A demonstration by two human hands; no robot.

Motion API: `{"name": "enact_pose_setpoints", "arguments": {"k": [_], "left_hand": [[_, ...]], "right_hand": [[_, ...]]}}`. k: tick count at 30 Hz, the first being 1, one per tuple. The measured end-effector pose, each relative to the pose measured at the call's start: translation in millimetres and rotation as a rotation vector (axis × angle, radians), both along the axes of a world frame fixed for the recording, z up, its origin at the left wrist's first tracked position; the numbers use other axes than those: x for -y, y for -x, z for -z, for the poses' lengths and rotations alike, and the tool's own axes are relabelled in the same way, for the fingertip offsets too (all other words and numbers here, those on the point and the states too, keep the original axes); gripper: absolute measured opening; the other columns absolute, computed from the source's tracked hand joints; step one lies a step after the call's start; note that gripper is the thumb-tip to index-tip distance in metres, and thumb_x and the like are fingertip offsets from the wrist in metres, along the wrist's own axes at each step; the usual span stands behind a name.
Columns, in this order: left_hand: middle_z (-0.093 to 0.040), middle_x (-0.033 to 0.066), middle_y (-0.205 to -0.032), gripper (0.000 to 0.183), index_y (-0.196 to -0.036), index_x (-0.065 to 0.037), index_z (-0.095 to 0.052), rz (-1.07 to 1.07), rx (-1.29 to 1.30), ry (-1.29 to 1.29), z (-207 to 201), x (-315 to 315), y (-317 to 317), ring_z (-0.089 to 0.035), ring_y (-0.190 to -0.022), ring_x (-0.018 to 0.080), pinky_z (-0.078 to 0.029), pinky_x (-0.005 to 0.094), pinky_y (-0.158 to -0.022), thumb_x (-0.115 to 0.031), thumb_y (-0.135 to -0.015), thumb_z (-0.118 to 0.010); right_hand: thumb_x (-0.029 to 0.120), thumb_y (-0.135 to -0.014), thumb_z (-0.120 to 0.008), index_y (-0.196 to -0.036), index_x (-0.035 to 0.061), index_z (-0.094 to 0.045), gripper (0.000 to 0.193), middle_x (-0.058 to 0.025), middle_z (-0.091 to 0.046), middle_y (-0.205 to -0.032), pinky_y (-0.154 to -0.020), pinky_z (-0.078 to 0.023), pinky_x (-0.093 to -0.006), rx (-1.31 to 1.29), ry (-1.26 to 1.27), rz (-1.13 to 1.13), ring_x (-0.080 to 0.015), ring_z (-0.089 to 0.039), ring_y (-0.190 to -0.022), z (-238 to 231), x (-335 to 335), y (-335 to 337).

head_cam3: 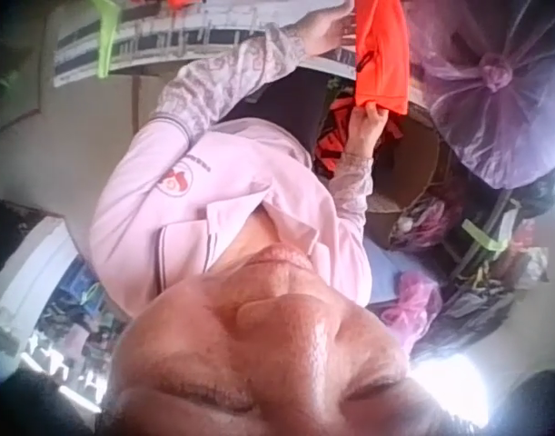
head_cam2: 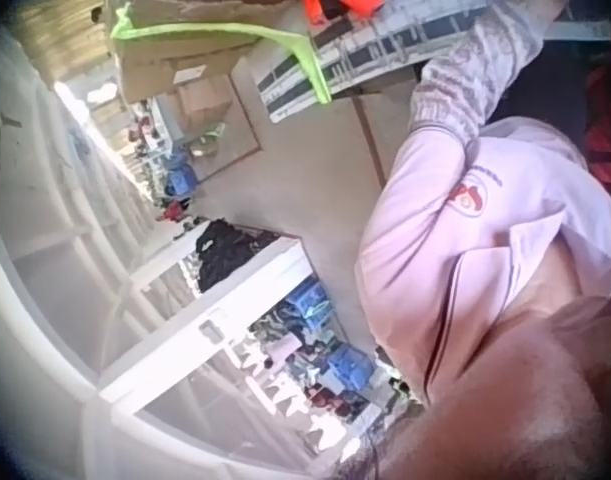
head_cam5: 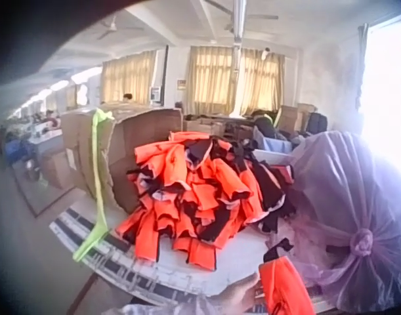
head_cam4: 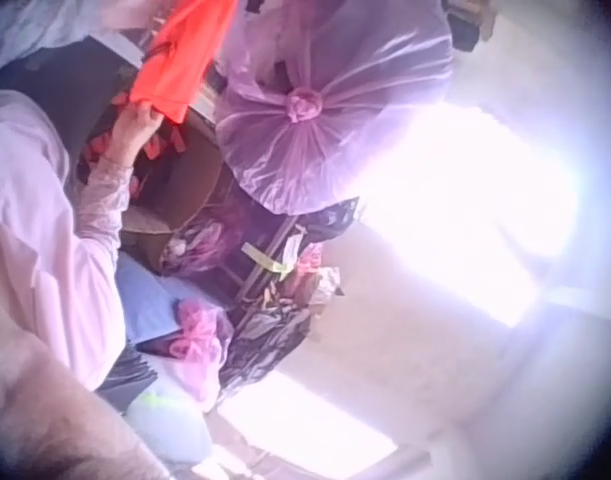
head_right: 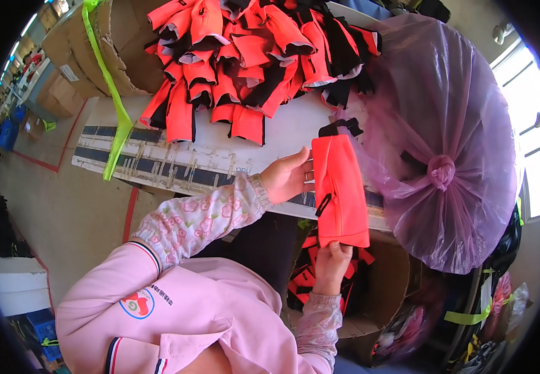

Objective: The recorder is assembling small fabric items, possibly components of life jackets or outdoor gear, by inserting a stick through fabric sleeves.

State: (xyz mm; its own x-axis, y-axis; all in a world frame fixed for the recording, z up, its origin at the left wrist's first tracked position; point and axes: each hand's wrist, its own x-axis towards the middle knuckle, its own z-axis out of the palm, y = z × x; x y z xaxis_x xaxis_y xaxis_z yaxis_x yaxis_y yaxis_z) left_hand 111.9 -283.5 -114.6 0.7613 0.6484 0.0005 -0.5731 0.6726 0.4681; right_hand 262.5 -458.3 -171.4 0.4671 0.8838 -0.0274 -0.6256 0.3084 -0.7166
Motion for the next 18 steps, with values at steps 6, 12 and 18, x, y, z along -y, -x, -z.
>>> {"name": "enact_pose_setpoints", "arguments": {"k": [6,12,18], "left_hand": [[-0.06,0.0019,-0.103,0.036,-0.114,-0.007,-0.055,-0.166,-0.24,-0.023,1,6,-12,-0.059,-0.093,0.0131,-0.049,0.0318,-0.081,-0.033,-0.088,-0.058],[-0.063,0.0036,-0.098,0.031,-0.107,-0.004,-0.059,-0.343,-0.354,-0.105,-8,18,-13,-0.061,-0.09,0.0123,-0.05,0.0294,-0.077,-0.028,-0.088,-0.058],[-0.063,0.0014,-0.092,0.026,-0.102,-0.003,-0.061,-0.264,-0.333,-0.057,-17,24,-2,-0.059,-0.086,0.0096,-0.048,0.0257,-0.077,-0.026,-0.091,-0.054]], "right_hand": [[-0.002,-0.083,-0.057,-0.115,0.0041,-0.05,0.033,-0.0071,-0.057,-0.115,-0.092,-0.044,-0.035,-0.087,0.1,-0.059,-0.0196,-0.056,-0.104,35,1,7],[-0.003,-0.085,-0.052,-0.115,0.0055,-0.051,0.031,-0.0067,-0.058,-0.114,-0.089,-0.046,-0.0341,-0.111,0.148,-0.103,-0.0195,-0.057,-0.102,64,-3,4],[-0.003,-0.085,-0.052,-0.115,0.0063,-0.051,0.032,-0.0066,-0.058,-0.113,-0.087,-0.048,-0.0352,-0.109,0.183,-0.124,-0.0209,-0.058,-0.101,61,-12,12]]}}
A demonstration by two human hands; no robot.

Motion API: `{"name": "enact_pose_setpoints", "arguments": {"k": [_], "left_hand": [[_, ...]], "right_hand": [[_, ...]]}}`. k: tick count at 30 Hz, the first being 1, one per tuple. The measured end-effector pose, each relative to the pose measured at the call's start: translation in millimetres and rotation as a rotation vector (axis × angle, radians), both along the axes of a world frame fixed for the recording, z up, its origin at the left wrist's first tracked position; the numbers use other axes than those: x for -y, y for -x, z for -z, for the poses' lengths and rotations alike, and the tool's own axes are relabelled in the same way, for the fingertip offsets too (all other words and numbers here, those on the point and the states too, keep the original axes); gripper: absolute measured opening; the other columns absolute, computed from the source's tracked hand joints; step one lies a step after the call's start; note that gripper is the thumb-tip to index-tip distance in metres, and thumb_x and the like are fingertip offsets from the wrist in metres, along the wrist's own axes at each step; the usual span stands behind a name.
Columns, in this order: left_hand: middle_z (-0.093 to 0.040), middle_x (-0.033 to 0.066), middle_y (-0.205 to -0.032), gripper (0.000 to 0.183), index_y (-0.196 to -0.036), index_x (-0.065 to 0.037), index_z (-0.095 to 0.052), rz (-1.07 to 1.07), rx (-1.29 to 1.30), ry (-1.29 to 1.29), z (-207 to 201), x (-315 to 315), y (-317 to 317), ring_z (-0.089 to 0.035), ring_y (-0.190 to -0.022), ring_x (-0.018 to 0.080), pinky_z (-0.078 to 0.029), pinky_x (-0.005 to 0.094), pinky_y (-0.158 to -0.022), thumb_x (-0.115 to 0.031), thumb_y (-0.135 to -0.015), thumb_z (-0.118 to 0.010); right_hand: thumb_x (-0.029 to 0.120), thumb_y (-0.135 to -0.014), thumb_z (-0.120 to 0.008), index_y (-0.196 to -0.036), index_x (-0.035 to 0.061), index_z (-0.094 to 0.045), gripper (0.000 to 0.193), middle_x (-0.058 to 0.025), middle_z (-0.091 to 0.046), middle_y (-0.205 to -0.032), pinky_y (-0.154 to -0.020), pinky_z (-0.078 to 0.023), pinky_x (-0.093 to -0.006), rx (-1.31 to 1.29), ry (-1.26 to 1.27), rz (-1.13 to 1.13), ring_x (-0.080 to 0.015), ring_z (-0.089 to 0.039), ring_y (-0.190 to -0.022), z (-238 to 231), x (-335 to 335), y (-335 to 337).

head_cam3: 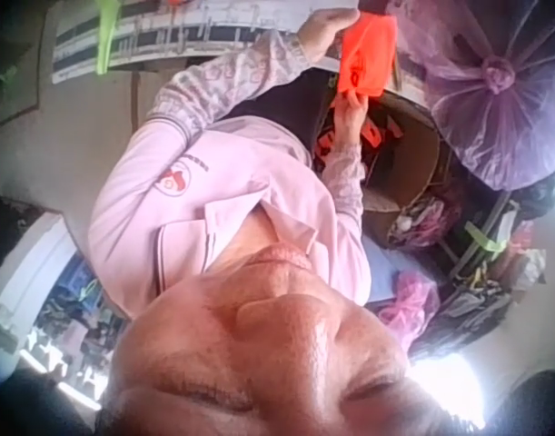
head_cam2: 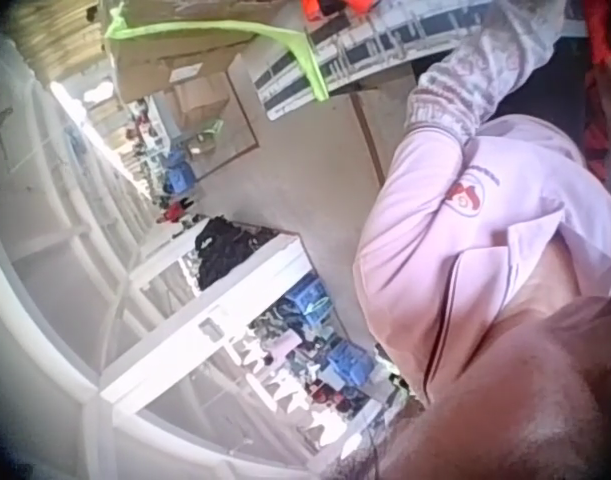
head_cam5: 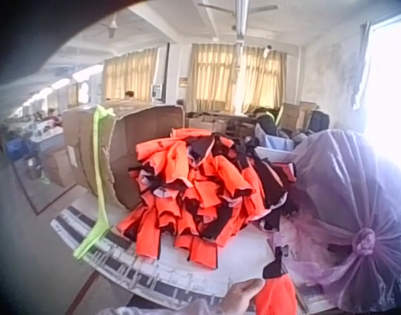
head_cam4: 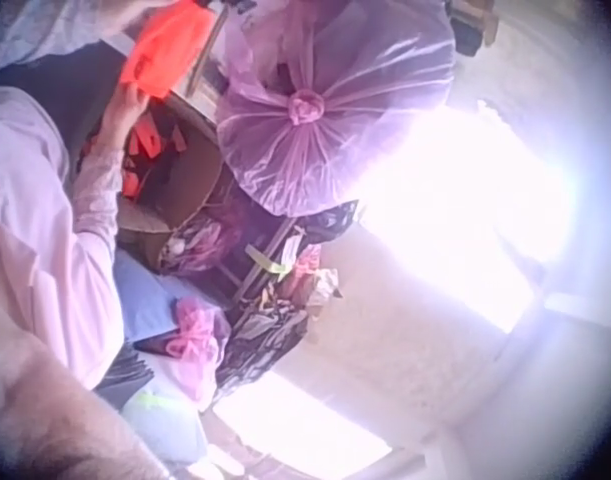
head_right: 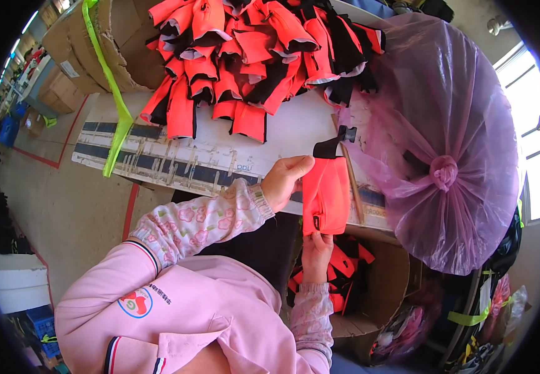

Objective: The recorder is assembling small fabric items, possibly components of life jackets or outdoor gear, by inserting a stick through fabric sleeves.

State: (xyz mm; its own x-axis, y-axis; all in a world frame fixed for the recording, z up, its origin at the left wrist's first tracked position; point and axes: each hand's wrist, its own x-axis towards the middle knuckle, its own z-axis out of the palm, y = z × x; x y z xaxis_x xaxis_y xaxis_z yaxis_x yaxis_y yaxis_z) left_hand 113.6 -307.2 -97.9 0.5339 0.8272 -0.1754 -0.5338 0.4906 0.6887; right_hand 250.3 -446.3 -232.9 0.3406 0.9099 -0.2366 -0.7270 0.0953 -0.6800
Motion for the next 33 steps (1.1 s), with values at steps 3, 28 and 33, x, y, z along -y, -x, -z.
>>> {"name": "enact_pose_setpoints", "arguments": {"k": [3,28,33], "left_hand": [[-0.062,-0.0004,-0.093,0.028,-0.101,-0.002,-0.061,-0.104,0.038,-0.107,10,2,2,-0.057,-0.084,0.0077,-0.045,0.0223,-0.079,-0.027,-0.091,-0.053],[-0.058,0.0064,-0.091,0.029,-0.101,-0.003,-0.053,-0.951,-0.627,-0.653,-4,-166,143,-0.058,-0.079,0.0156,-0.047,0.0291,-0.066,-0.019,-0.081,-0.066],[-0.048,0.014,-0.113,0.073,-0.126,-0.016,-0.037,-1.237,-1.789,-0.847,-69,-230,174,-0.048,-0.106,0.0352,-0.04,0.0411,-0.088,-0.034,-0.066,-0.074]], "right_hand": [[-0.003,-0.085,-0.051,-0.113,0.0059,-0.052,0.029,-0.0062,-0.059,-0.11,-0.086,-0.048,-0.0349,0.0,0.006,-0.005,-0.0197,-0.058,-0.098,-5,-6,8],[0.007,-0.079,-0.058,-0.121,-0.0004,-0.047,0.045,-0.0159,-0.057,-0.109,-0.085,-0.048,-0.0408,0.866,0.234,0.295,-0.028,-0.057,-0.099,-157,192,-280],[0.004,-0.079,-0.059,-0.12,-0.0006,-0.049,0.042,-0.0139,-0.058,-0.109,-0.087,-0.046,-0.0367,1.192,0.608,0.207,-0.0244,-0.057,-0.099,-147,227,-295]]}}
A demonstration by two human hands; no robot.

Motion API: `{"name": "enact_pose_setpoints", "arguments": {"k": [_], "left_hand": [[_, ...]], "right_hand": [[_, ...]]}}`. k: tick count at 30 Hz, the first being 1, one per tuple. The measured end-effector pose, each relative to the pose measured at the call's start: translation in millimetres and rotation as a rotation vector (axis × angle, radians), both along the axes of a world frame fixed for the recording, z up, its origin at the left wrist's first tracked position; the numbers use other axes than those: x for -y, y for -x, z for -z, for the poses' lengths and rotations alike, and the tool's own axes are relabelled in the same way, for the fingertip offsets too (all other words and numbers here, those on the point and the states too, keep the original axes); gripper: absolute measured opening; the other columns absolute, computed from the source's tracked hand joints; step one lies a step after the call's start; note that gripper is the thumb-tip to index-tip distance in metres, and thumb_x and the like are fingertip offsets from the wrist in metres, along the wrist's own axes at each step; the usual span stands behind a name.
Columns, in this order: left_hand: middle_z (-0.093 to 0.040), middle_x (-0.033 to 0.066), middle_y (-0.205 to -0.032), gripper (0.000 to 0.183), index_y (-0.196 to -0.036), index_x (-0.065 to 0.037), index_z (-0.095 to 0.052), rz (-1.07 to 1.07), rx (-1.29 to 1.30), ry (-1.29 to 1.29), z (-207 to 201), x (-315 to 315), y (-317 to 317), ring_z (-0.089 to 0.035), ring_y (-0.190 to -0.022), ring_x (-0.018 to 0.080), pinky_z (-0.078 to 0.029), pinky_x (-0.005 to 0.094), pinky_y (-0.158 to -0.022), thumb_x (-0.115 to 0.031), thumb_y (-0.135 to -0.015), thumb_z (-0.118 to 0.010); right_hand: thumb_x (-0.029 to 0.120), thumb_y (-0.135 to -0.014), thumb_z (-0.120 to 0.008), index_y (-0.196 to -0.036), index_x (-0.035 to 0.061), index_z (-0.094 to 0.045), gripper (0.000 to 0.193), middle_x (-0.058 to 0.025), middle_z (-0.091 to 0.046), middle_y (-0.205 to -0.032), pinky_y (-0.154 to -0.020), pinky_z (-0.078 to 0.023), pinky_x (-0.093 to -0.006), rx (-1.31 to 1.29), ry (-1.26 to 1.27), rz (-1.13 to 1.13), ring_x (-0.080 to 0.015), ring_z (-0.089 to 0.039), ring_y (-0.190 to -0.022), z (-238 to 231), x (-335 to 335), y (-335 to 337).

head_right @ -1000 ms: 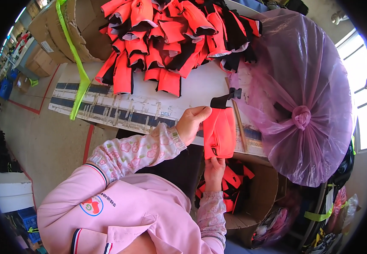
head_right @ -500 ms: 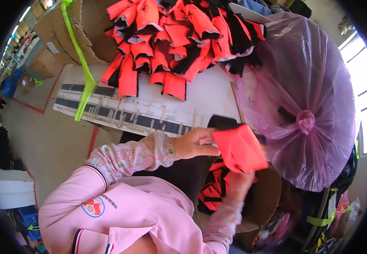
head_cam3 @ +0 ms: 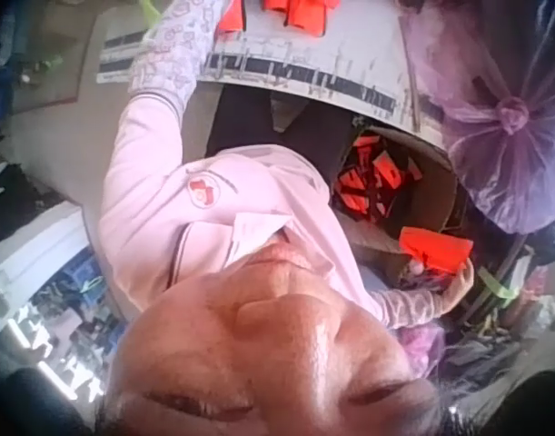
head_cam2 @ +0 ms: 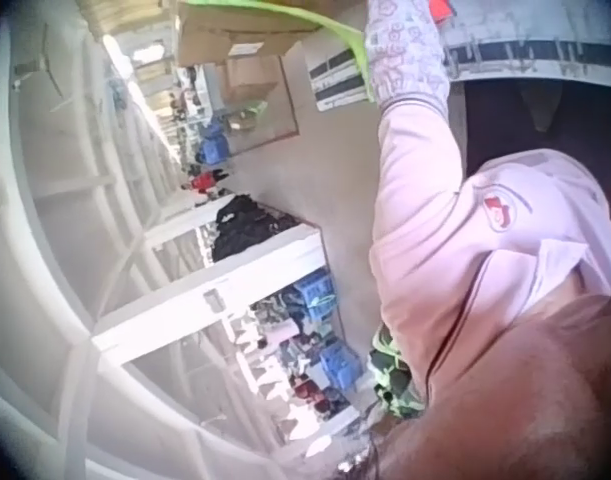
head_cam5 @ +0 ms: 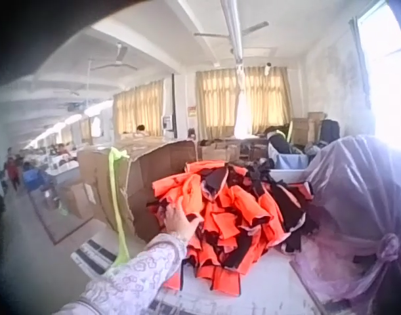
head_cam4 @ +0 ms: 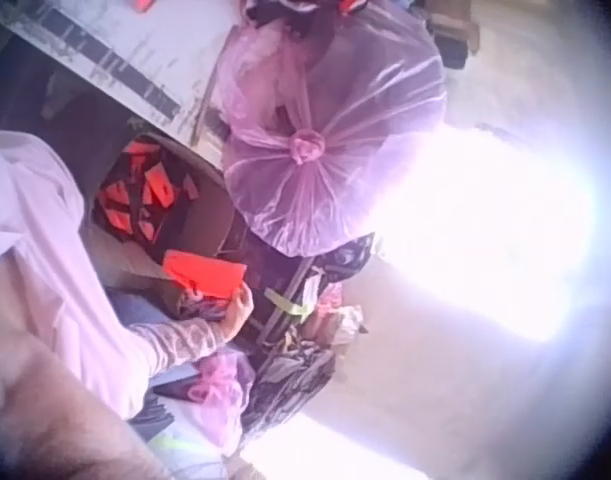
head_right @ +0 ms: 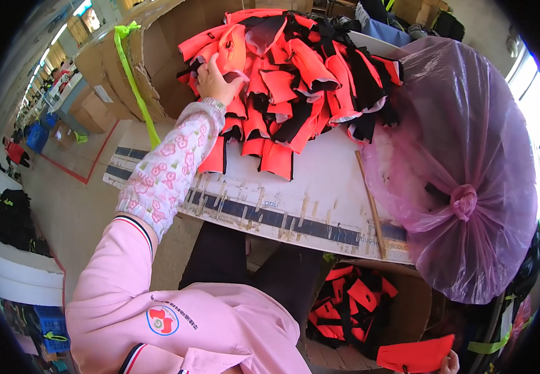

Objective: The recorder is assembling small fabric items, possibly components of life jackets or outdoor gear, by inserting a stick through fabric sleeves.

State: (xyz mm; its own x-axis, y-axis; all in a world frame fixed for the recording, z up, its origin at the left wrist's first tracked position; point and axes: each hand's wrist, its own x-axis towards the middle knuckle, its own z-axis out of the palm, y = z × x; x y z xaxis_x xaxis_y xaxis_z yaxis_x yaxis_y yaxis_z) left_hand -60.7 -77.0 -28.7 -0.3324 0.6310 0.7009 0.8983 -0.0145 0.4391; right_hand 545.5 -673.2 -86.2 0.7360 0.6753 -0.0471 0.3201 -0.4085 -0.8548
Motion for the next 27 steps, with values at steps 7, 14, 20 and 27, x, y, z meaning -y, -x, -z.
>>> {"name": "enact_pose_setpoints", "arguments": {"k": [7,14,20,27], "left_hand": [[-0.062,0.0165,-0.099,0.048,-0.125,-0.017,-0.046,0.163,-0.003,0.124,-23,-36,41,-0.06,-0.093,0.0343,-0.048,0.0422,-0.079,-0.021,-0.079,-0.06],[-0.062,0.0115,-0.088,0.019,-0.099,0.003,-0.055,1.092,1.842,0.292,-6,140,-56,-0.061,-0.078,0.019,-0.052,0.0307,-0.073,-0.005,-0.088,-0.043],[-0.062,0.0126,-0.1,0.024,-0.108,-0.002,-0.055,1.045,1.902,0.811,110,261,-133,-0.063,-0.081,0.0199,-0.054,0.0327,-0.074,-0.004,-0.085,-0.048],[-0.06,0.0073,-0.098,0.041,-0.115,-0.007,-0.046,0.941,1.521,1.309,146,302,-117,-0.061,-0.084,0.0176,-0.052,0.031,-0.07,-0.008,-0.079,-0.065]], "right_hand": [[-0.004,-0.079,-0.058,-0.114,-0.003,-0.054,0.036,-0.009,-0.06,-0.106,-0.087,-0.043,-0.0274,0.004,0.128,-0.146,-0.0167,-0.056,-0.096,18,-64,53],[0.0,-0.08,-0.059,-0.111,-0.0039,-0.056,0.032,-0.0111,-0.063,-0.097,-0.083,-0.045,-0.0275,-0.009,0.046,-0.518,-0.0161,-0.058,-0.093,16,-199,168],[0.017,-0.074,-0.073,-0.142,0.0112,-0.021,0.085,-0.0157,-0.043,-0.129,-0.086,-0.045,-0.0357,-0.348,-0.216,-0.991,-0.0229,-0.052,-0.105,7,-272,305],[-0.005,-0.07,-0.064,-0.133,0.0022,-0.036,0.069,-0.0257,-0.056,-0.11,-0.084,-0.046,-0.0337,0.071,-0.059,-0.785,-0.036,-0.057,-0.1,70,-261,330]]}}
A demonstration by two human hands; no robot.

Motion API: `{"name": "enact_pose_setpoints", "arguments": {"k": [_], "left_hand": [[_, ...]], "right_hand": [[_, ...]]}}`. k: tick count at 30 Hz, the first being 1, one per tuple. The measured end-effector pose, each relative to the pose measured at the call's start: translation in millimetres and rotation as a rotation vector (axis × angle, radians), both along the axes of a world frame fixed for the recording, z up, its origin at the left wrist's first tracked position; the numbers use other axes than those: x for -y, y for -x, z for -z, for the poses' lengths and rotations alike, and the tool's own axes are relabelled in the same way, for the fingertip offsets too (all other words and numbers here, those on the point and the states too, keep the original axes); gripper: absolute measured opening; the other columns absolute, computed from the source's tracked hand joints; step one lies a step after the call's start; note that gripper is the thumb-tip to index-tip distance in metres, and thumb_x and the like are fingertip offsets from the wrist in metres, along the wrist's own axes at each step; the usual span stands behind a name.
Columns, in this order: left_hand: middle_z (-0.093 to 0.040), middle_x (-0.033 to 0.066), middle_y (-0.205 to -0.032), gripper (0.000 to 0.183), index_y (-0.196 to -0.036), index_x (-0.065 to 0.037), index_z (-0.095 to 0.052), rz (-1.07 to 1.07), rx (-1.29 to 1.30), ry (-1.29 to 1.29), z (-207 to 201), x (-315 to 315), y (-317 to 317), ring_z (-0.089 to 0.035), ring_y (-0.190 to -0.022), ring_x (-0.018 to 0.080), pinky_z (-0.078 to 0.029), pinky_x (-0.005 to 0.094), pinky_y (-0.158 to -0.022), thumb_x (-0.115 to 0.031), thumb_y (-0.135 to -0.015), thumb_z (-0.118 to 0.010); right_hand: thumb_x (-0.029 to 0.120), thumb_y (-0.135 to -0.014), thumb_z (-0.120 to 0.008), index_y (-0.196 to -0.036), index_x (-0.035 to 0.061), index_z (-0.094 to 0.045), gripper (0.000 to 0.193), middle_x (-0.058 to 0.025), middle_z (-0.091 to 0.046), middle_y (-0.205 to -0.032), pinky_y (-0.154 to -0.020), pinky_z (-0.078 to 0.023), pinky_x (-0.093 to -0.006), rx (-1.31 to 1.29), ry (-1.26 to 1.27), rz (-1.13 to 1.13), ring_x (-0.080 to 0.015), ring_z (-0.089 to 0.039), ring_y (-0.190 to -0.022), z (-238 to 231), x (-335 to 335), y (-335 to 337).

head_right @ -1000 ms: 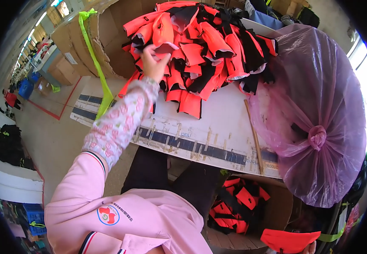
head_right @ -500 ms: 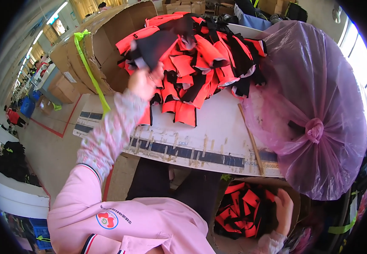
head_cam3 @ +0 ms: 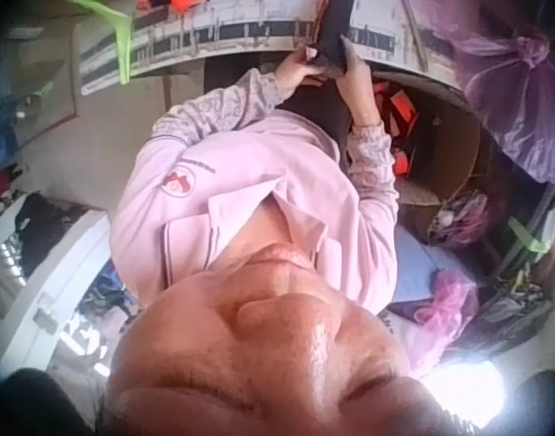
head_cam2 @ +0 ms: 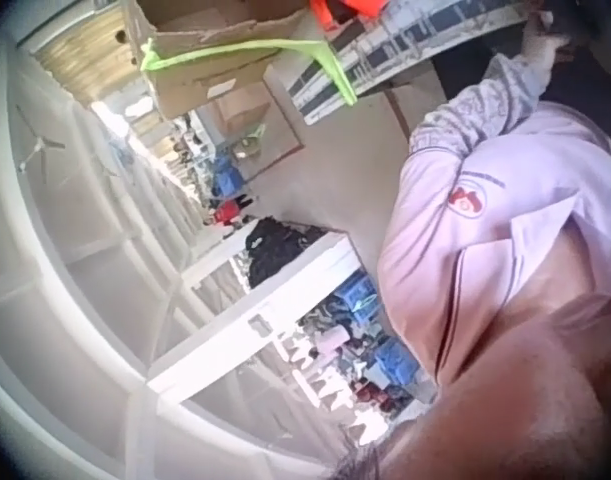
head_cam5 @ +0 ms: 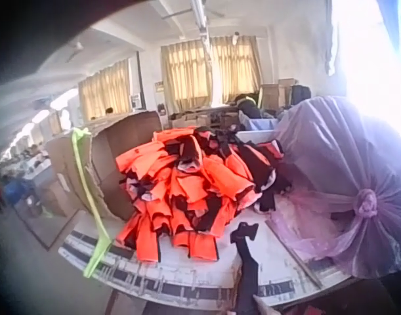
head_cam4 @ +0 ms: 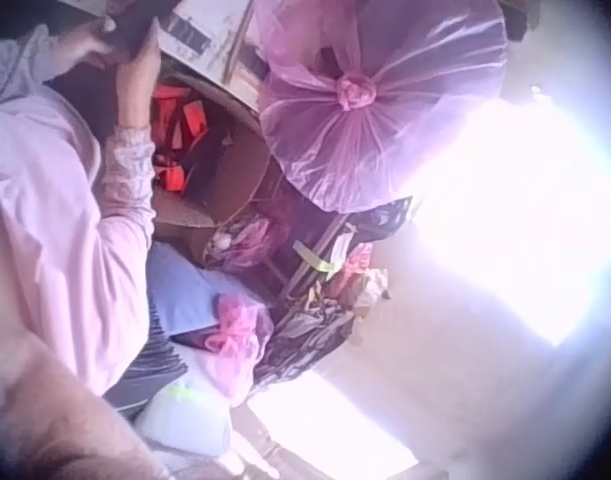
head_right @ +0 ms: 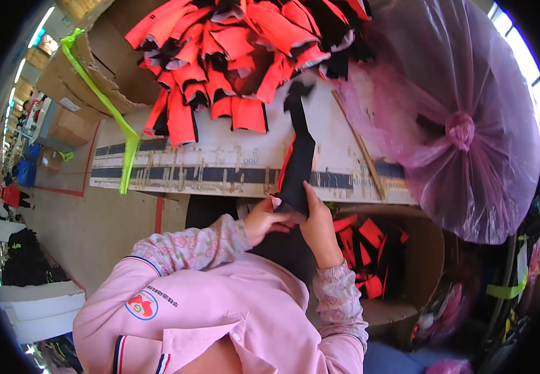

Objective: The recorder is assembling small fabric items, possibly components of life jackets or outdoor gear, by inserting a stick through fabric sleeves.

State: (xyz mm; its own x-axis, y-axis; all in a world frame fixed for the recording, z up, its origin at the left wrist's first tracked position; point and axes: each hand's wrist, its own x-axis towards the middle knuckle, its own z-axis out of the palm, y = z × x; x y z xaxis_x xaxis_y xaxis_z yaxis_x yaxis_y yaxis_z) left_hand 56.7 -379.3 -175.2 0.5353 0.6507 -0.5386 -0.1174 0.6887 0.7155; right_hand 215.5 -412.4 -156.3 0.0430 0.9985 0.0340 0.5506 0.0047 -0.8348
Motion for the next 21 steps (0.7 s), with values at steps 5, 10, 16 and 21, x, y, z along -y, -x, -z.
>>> {"name": "enact_pose_setpoints", "arguments": {"k": [5,10,16,21], "left_hand": [[-0.055,0.0041,-0.094,0.038,-0.108,-0.003,-0.044,-0.142,0.011,-0.388,28,-2,18,-0.056,-0.075,0.0073,-0.047,0.0216,-0.07,-0.001,-0.078,-0.067],[-0.055,-0.0003,-0.078,0.023,-0.09,-0.004,-0.047,-0.181,-0.144,-0.658,19,-15,21,-0.056,-0.073,0.0044,-0.046,0.0191,-0.066,0.0,-0.078,-0.067],[-0.046,0.0017,-0.066,0.029,-0.075,-0.009,-0.036,-0.334,-0.267,-0.526,16,-22,33,-0.048,-0.04,0.0104,-0.043,0.0239,-0.037,0.009,-0.076,-0.059],[-0.049,0.0061,-0.068,0.015,-0.091,-0.006,-0.042,-0.154,-0.28,-0.256,15,-21,46,-0.053,-0.045,0.015,-0.048,0.0273,-0.041,-0.007,-0.084,-0.055]], "right_hand": [[-0.008,-0.068,-0.063,-0.128,0.0008,-0.041,0.065,-0.0257,-0.056,-0.107,-0.083,-0.046,-0.0395,0.149,0.042,0.118,-0.0397,-0.055,-0.101,-13,3,14],[-0.006,-0.066,-0.065,-0.127,0.0017,-0.042,0.066,-0.0239,-0.058,-0.099,-0.076,-0.047,-0.0385,0.26,0.011,0.134,-0.0376,-0.058,-0.091,-6,-4,19],[-0.009,-0.066,-0.063,-0.127,0.0051,-0.042,0.067,-0.0248,-0.053,-0.101,-0.081,-0.046,-0.0416,0.09,0.051,0.039,-0.0404,-0.054,-0.096,-5,-13,16],[-0.018,-0.061,-0.054,-0.127,0.0065,-0.042,0.071,-0.0232,-0.052,-0.103,-0.083,-0.045,-0.0408,0.063,-0.02,0.032,-0.0406,-0.053,-0.097,7,-18,21]]}}
